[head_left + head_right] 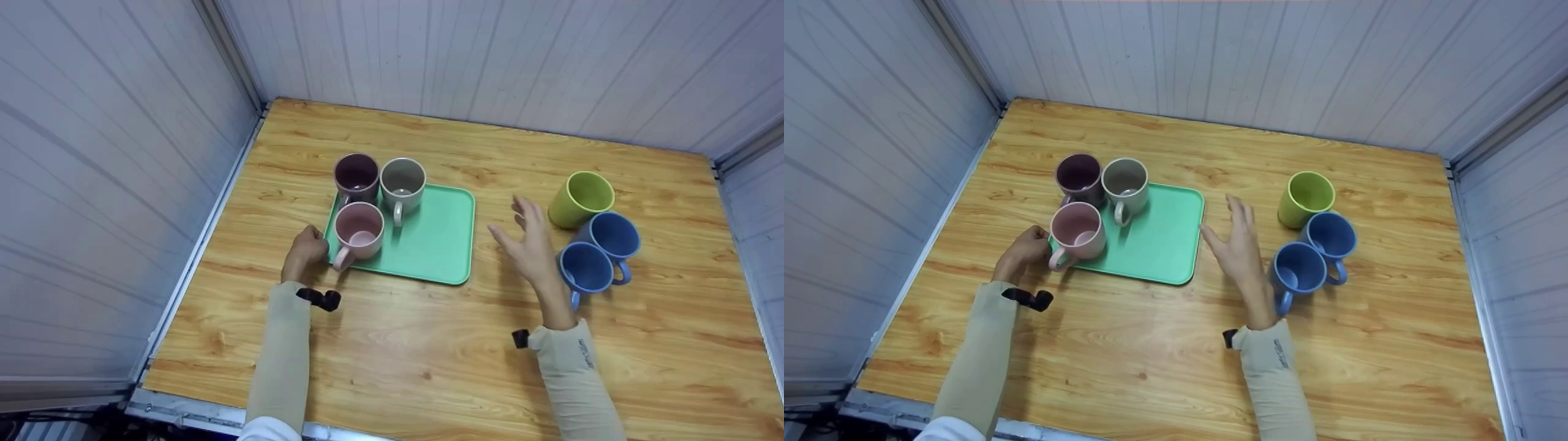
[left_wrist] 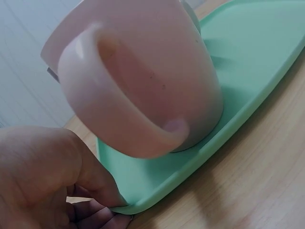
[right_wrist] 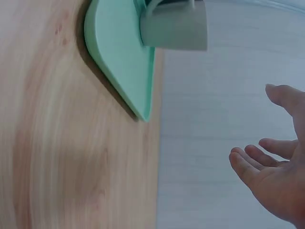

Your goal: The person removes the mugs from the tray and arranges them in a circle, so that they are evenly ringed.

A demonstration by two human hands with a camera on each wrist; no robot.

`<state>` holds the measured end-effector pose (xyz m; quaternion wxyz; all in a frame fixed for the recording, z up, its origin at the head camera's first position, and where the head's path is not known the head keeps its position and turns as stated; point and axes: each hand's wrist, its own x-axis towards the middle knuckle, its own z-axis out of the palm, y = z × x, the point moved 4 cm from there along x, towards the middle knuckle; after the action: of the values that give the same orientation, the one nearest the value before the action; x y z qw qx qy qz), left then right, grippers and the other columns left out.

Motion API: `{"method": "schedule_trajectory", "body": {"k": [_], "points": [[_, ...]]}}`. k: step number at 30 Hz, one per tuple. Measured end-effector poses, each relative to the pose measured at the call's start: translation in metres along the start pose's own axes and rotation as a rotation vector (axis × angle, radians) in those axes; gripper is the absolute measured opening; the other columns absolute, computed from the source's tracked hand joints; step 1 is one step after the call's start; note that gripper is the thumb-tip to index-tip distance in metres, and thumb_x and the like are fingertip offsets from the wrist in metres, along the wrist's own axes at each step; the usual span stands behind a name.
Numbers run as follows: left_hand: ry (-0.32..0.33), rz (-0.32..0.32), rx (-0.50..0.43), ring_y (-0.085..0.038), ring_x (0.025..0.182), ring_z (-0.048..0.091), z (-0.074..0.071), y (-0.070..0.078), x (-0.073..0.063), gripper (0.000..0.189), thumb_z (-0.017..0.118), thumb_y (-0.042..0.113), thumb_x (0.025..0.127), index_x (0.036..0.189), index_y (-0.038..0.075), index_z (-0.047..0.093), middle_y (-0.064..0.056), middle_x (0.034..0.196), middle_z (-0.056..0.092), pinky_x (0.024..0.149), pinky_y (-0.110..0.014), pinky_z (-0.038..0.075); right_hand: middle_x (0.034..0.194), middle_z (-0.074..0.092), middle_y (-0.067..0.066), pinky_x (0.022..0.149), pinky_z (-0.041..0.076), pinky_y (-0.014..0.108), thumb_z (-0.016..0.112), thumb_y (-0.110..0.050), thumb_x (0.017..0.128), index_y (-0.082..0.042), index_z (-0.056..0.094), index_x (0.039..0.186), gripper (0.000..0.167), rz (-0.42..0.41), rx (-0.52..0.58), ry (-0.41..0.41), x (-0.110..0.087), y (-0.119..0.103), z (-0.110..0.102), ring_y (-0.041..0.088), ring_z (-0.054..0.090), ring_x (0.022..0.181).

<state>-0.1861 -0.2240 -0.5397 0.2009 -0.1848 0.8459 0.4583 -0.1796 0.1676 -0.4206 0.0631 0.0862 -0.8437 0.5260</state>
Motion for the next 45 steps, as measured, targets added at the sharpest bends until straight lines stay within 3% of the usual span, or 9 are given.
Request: {"method": "schedule_trajectory", "body": {"k": [6,15,22,34,40,45], "points": [[0.020,0.014,0.017,-0.025,0.096,0.044,0.001,0.000,0.002,0.019,0.035,0.005,0.082,0.099,0.002,0.043,-0.010,0.099,0.044,0.076,-0.029,0.037,0.140,0.033,0.030,0.111,0.030,0.048,0.066,-0.007,0.088,0.011,0.031,0.141,0.066,0.010,0.016,-0.088,0.014,0.001,0.025,0.041,0.036,0.132],[0.020,-0.018,-0.027,-0.025,0.095,0.044,0.002,-0.001,0.000,0.021,0.037,0.004,0.081,0.101,0.002,0.043,-0.011,0.100,0.044,0.076,-0.030,0.037,0.138,0.038,0.019,0.109,0.034,0.044,0.071,-0.025,0.086,-0.002,0.032,0.144,0.074,-0.011,0.031,-0.156,0.038,0.033,0.070,0.033,0.040,0.130],[0.013,-0.037,-0.052,-0.025,0.094,0.044,0.002,-0.002,0.000,0.023,0.036,0.005,0.082,0.104,0.002,0.043,-0.010,0.100,0.043,0.076,-0.030,0.038,0.141,0.037,0.019,0.108,0.035,0.044,0.071,-0.030,0.085,-0.001,0.032,0.144,0.076,0.004,0.055,-0.188,0.047,0.036,0.097,0.033,0.041,0.131],[0.037,-0.006,-0.045,-0.024,0.093,0.044,0.003,-0.005,0.003,0.021,0.035,0.006,0.086,0.104,0.001,0.044,-0.011,0.100,0.044,0.076,-0.030,0.037,0.144,0.034,0.020,0.108,0.035,0.045,0.073,-0.029,0.083,0.002,0.025,0.147,0.086,0.033,0.046,-0.231,0.072,0.033,0.129,0.037,0.040,0.132],[0.057,-0.011,-0.068,-0.025,0.093,0.045,0.004,-0.006,0.003,0.021,0.037,0.005,0.083,0.102,0.001,0.045,-0.011,0.100,0.045,0.076,-0.030,0.037,0.146,0.032,0.019,0.108,0.035,0.043,0.076,-0.033,0.080,0.002,0.022,0.148,0.094,0.006,-0.055,-0.261,0.081,0.029,0.136,0.031,0.039,0.133],[0.061,-0.020,-0.071,-0.025,0.094,0.044,0.004,-0.006,0.001,0.023,0.037,0.006,0.083,0.103,0.001,0.045,-0.011,0.100,0.045,0.076,-0.030,0.037,0.149,0.029,0.018,0.112,0.029,0.042,0.074,-0.040,0.080,0.000,0.020,0.149,0.097,0.012,-0.150,-0.294,0.087,0.028,0.138,0.028,0.033,0.137]]}}
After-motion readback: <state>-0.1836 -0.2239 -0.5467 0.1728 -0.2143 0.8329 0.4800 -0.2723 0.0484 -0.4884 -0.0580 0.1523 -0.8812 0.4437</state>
